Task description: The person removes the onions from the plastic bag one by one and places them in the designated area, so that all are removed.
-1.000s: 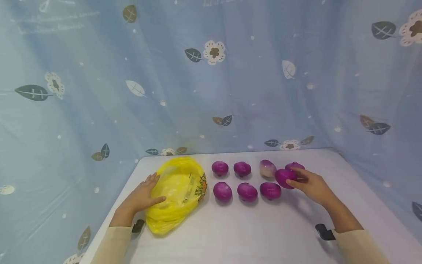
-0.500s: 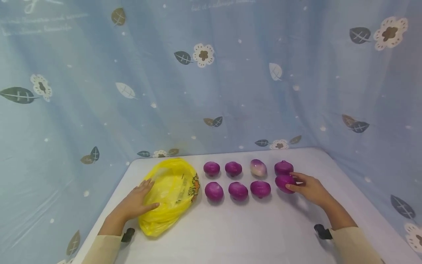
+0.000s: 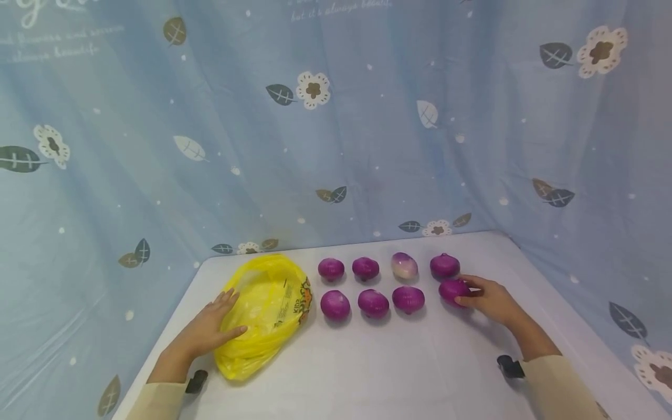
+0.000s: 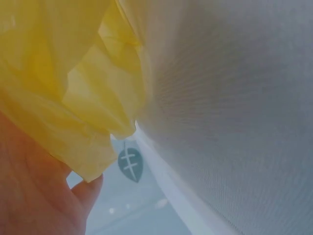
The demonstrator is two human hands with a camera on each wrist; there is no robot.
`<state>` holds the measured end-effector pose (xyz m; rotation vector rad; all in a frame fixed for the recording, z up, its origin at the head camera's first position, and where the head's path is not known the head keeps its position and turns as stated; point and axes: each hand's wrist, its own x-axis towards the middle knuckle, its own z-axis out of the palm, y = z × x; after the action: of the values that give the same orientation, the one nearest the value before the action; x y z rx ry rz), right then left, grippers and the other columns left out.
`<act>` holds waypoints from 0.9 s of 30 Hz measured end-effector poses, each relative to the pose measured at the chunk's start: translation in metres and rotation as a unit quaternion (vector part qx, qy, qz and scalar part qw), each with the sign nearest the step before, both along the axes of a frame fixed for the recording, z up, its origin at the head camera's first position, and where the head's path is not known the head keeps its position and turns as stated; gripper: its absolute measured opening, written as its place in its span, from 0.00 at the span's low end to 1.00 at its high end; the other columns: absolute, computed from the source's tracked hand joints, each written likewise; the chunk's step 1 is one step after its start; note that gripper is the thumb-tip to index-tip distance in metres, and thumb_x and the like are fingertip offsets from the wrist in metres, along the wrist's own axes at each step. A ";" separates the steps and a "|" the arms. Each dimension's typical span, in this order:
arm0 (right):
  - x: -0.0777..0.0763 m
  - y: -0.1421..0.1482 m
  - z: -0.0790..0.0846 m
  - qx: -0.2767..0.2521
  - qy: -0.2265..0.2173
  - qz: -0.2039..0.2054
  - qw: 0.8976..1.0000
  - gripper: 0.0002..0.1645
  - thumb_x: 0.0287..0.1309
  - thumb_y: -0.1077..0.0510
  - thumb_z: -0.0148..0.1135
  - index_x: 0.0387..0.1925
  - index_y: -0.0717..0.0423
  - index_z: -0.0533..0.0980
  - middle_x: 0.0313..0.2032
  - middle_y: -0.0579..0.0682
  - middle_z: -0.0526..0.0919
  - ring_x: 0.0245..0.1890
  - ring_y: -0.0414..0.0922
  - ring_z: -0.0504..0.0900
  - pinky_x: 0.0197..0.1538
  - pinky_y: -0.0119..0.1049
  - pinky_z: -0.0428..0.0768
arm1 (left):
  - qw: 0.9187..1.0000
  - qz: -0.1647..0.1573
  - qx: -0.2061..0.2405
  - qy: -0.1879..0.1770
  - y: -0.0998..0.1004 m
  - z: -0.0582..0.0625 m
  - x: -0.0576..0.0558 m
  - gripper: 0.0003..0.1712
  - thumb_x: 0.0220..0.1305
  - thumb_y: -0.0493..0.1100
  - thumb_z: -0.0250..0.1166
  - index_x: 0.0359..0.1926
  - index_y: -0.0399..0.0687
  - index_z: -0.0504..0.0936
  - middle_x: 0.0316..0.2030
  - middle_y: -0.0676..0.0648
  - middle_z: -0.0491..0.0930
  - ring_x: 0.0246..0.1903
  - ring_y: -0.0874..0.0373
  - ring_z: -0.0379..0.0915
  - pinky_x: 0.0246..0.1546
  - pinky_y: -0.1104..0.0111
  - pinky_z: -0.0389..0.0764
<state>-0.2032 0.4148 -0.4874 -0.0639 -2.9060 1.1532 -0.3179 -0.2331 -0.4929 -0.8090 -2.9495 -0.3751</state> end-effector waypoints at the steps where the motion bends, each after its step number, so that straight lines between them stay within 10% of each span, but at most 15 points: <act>1: 0.000 0.000 -0.001 -0.002 0.002 0.002 1.000 0.45 0.58 0.45 0.67 0.66 0.70 0.64 0.58 0.75 0.70 0.53 0.71 0.74 0.49 0.60 0.78 | 1.000 0.001 0.000 0.001 0.000 0.000 0.000 0.53 0.60 0.69 0.60 0.74 0.39 0.57 0.73 0.37 0.51 0.71 0.37 0.44 0.66 0.40 0.50; 27: 0.001 0.004 -0.011 0.024 -0.039 0.017 0.999 0.58 0.42 0.44 0.78 0.63 0.74 0.61 0.54 0.75 0.71 0.51 0.70 0.74 0.44 0.56 0.81 | 1.000 0.024 0.013 -0.006 -0.006 -0.001 0.008 0.53 0.60 0.71 0.58 0.74 0.40 0.57 0.74 0.38 0.50 0.72 0.39 0.44 0.66 0.41 0.50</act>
<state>-0.2018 0.4192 -0.4982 -0.0592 -3.0135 1.1086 -0.3098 -0.2393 -0.4935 -0.7346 -2.9628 -0.4171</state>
